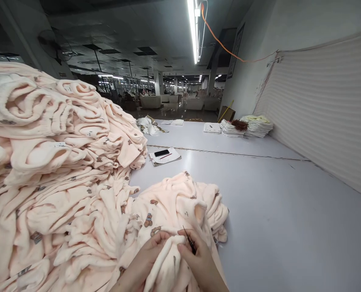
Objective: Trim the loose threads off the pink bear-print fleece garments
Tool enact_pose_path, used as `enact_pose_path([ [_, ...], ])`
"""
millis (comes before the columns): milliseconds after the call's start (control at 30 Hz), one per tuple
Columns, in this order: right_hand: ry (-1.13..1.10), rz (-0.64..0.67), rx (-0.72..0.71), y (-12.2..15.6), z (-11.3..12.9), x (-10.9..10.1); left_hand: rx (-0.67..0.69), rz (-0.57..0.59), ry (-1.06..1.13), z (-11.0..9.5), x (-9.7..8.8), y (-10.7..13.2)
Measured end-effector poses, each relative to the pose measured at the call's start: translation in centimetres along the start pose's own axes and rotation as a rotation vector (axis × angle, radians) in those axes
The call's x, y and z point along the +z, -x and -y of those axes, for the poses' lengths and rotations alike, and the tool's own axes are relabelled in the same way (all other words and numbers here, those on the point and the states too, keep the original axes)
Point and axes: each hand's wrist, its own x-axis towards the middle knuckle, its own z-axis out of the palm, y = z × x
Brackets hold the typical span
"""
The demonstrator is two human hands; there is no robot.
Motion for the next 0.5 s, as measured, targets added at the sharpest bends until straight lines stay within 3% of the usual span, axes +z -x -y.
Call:
enact_pose_path([
  [133,0.004,0.125,0.000,-1.3,0.8,1.6,0.044,0.056,-0.106,-1.4,-0.6,1.8],
  [200,0.040,0.153,-0.027,-1.8,0.6,1.6,0.067,0.062,-0.264,-2.4,-2.1,3.3],
  [267,0.144,0.066,-0.103,-2.3,0.2,0.8,0.033,-0.025,-0.381,-3.7,-4.7,5.1],
  [333,0.290,-0.096,-0.220,-3.2,-0.4,-0.5,0.040,-0.184,-0.447,-5.1,-8.0,6.8],
  [400,0.446,-0.257,-0.308,-4.3,-1.0,-2.0,0.099,-0.344,-0.770,-6.6,-11.1,8.2],
  [500,0.598,-0.449,-0.258,-6.2,-1.4,-3.6,0.157,-0.489,-1.136,-8.2,-13.0,9.0],
])
